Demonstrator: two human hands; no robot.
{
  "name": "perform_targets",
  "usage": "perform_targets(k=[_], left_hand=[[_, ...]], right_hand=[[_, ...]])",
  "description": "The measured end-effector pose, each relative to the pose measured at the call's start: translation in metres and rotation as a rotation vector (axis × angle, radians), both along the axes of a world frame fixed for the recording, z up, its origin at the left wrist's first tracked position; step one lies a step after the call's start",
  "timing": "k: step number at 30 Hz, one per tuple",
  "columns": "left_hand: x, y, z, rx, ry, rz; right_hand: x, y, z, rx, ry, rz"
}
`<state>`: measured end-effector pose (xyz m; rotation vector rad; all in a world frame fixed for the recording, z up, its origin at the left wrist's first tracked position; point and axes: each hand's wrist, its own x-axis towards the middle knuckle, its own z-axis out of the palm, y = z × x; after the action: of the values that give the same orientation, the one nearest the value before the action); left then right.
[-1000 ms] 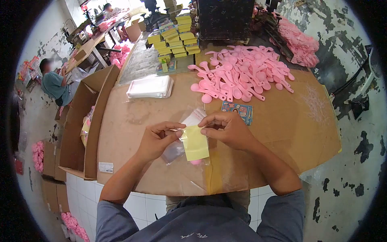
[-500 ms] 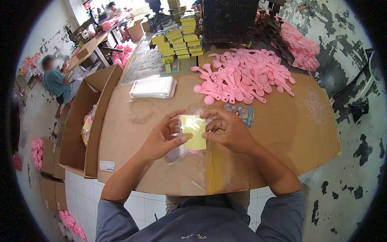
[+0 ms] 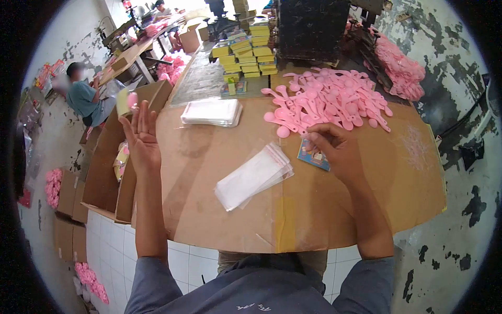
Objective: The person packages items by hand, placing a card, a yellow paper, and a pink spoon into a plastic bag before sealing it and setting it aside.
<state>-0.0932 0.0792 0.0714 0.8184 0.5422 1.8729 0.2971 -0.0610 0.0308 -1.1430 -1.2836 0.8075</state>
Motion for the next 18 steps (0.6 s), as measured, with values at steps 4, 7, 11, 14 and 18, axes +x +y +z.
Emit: perform_targets(k=[4,7,11,14,18], left_hand=[[0.006,0.017,-0.053,0.002,0.231,-0.261],[0.046,-0.014,-0.069,-0.063,0.844,-0.325],[0.078,-0.052,-0.082,0.228,1.378,-0.25],[0.086,-0.059,-0.089,0.312,1.495,-0.226],[0.09,-0.061,-0.09,0.313,1.539,-0.163]], right_hand=[[0.008,-0.004,0.014,0.006,-0.091,-0.006],[0.032,-0.027,0.042,0.038,-0.206,-0.021],[0.123,-0.092,0.061,0.196,-0.068,0.056],[0.269,-0.131,0.035,0.136,0.109,0.048],[0.298,-0.127,-0.026,-0.698,-1.492,-0.948]])
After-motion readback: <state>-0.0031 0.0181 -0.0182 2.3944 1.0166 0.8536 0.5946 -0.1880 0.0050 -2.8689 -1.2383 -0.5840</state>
